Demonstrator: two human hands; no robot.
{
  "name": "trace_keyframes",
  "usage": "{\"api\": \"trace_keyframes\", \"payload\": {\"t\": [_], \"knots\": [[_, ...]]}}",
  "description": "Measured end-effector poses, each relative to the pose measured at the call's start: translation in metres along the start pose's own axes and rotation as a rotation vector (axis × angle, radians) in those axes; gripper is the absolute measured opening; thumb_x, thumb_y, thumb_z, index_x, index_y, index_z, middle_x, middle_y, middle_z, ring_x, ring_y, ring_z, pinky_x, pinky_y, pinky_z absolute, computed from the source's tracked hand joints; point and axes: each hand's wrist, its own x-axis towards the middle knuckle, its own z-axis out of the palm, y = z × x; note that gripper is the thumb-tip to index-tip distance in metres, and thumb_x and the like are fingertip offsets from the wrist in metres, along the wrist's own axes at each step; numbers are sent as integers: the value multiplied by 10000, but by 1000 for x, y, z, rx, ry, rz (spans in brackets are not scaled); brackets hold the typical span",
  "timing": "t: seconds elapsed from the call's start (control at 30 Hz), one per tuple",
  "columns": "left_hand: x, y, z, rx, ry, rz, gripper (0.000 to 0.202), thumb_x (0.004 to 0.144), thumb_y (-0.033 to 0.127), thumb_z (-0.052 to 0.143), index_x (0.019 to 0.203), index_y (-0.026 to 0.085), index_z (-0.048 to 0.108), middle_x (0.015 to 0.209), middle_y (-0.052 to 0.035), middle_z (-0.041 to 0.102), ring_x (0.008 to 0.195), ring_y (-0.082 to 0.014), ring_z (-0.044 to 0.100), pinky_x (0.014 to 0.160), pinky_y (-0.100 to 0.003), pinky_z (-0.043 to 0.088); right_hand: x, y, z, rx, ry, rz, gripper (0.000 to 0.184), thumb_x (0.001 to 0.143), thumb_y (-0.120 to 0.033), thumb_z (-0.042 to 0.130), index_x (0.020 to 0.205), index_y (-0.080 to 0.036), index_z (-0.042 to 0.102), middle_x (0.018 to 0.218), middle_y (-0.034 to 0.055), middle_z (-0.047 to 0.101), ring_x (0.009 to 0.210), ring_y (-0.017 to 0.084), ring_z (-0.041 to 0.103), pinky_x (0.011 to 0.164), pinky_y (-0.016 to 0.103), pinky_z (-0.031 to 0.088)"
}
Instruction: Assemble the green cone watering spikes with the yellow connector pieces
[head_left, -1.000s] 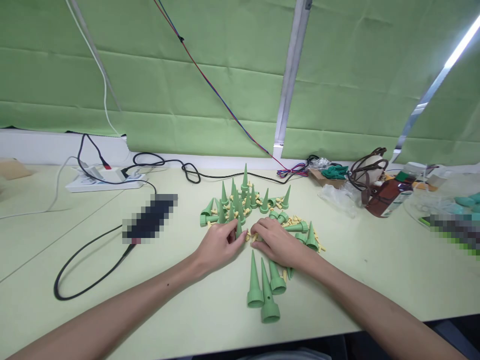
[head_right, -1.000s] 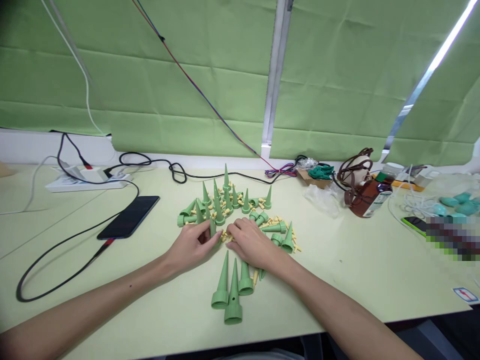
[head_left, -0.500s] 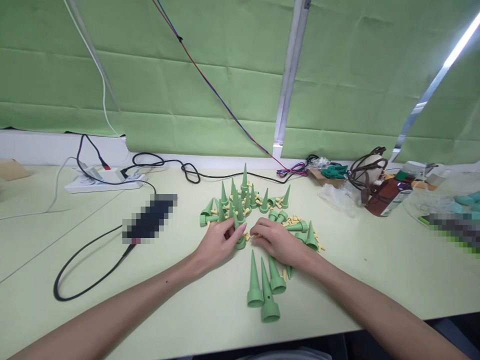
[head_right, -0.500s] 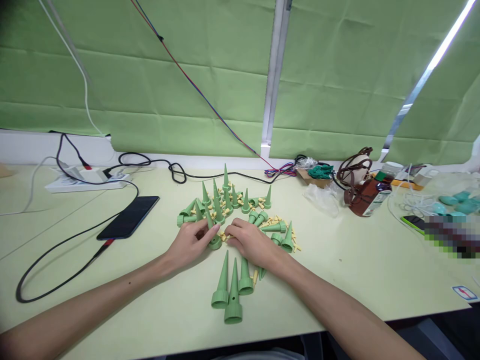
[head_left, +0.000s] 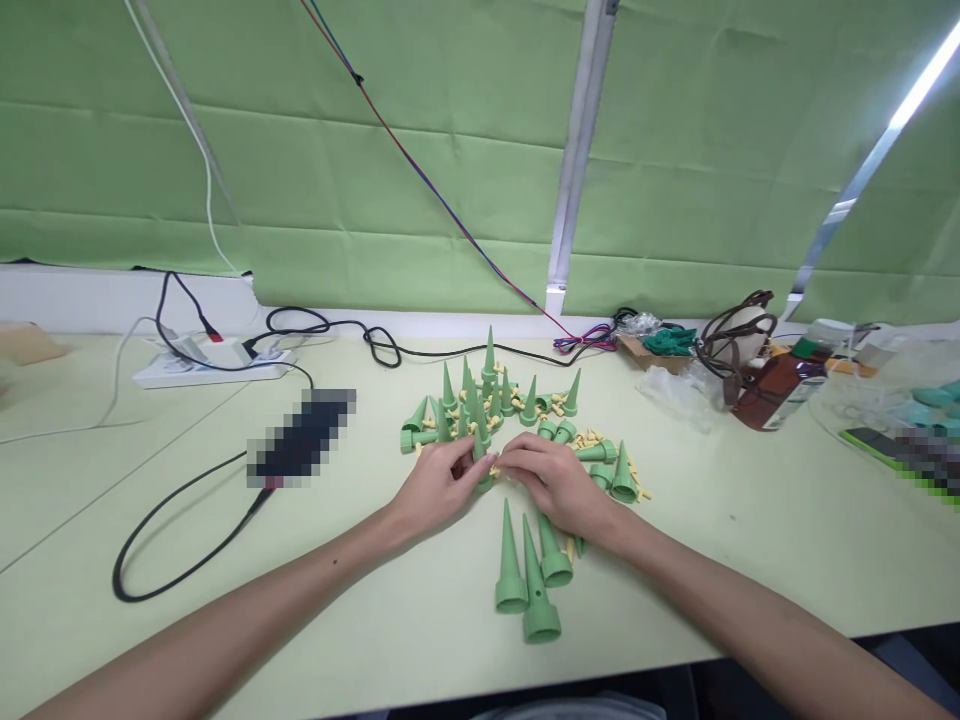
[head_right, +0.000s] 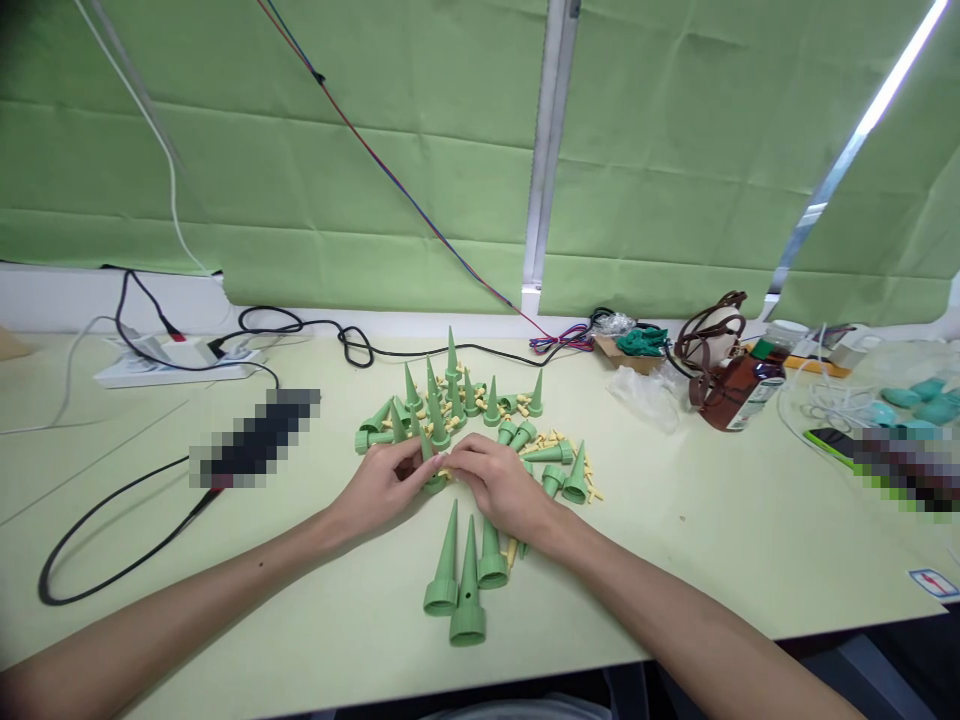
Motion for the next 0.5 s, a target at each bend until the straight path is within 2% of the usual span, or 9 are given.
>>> {"api": "trace_keyframes", "payload": {"t": [0.27,0.5], "knots": [[-1,0,-1,1,-96,12,378,939,450,487,676,179,457,580,40,458,537,-110,410,517,-245,288,0,-2,0,-5,9,39,207,966,-130,518,1004,-184,714,866,62,633,789,167,606,714,287,502],[-2,1,-1,1,-43,8,395,935,434,496,643,184,404,553,47,438,517,-104,398,514,-244,289,0,-2,1,-56,10,70,195,988,-163,494,932,-173,681,833,49,636,783,164,590,717,278,473]]}}
